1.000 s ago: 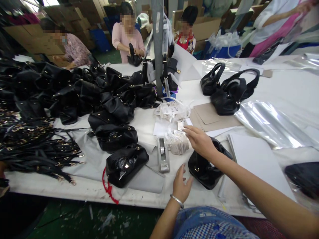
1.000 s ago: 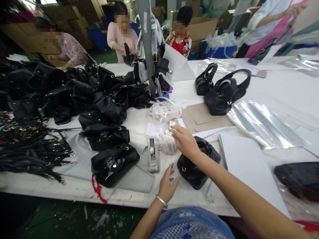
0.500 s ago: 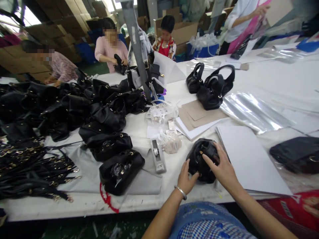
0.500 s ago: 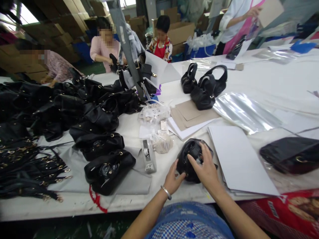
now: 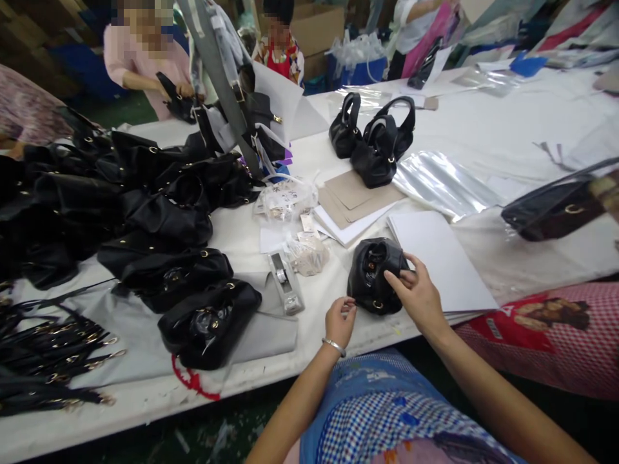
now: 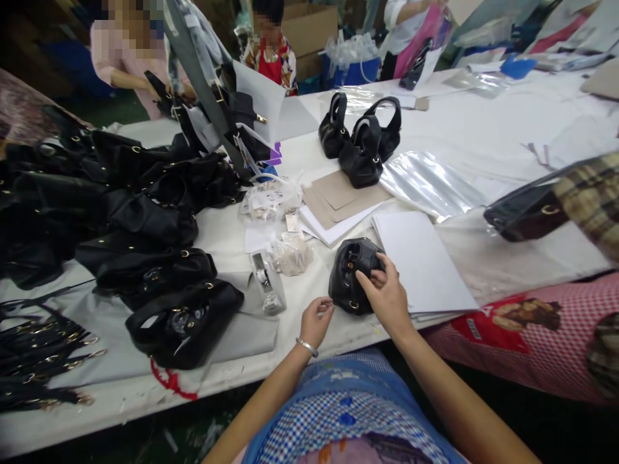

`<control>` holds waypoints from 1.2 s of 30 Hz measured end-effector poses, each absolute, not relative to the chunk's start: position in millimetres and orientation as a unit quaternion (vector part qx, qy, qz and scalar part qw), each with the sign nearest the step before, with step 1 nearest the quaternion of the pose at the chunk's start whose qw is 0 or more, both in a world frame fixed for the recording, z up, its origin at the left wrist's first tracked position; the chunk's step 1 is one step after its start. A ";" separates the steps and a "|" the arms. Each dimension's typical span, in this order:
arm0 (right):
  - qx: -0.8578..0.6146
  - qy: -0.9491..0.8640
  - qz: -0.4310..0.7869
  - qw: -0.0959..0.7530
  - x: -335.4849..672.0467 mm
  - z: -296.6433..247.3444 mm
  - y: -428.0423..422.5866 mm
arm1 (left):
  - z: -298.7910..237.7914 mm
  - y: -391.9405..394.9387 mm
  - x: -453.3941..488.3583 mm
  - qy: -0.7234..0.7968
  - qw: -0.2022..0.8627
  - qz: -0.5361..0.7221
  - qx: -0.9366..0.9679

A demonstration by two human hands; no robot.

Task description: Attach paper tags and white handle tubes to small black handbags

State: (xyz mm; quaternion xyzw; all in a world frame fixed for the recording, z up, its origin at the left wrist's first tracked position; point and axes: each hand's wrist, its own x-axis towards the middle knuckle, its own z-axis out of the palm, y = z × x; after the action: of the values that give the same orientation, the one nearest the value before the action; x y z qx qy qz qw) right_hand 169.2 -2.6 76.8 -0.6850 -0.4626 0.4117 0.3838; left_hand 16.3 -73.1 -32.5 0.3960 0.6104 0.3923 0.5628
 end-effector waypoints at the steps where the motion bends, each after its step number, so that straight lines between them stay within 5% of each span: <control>1: -0.679 -0.460 0.428 0.380 168.8 75.9 -2.4 | -29.7 -72.7 18.8 0.601 0.585 0.391 0.379; 5: -0.627 -0.427 0.487 0.431 159.6 77.6 -5.3 | -14.8 -67.6 31.1 0.547 0.666 0.396 0.318; 10: -0.598 -0.444 0.513 0.427 159.9 81.3 -23.6 | -5.6 -63.0 21.4 0.591 0.589 0.409 0.370; 20: -0.710 -0.521 0.320 0.350 229.3 23.0 -31.3 | 7.8 -59.2 -2.5 0.599 0.575 0.355 0.431; 36: -0.648 -0.301 0.558 0.423 212.1 6.2 -30.2 | 0.7 -47.5 -14.3 0.649 0.494 0.333 0.473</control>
State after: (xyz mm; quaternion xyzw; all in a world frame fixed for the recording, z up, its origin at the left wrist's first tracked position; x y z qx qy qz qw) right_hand 212.1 -30.2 6.2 -0.6475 -0.3007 0.5578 0.4232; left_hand -14.3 -47.5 0.7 0.4729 0.6493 0.3328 0.4940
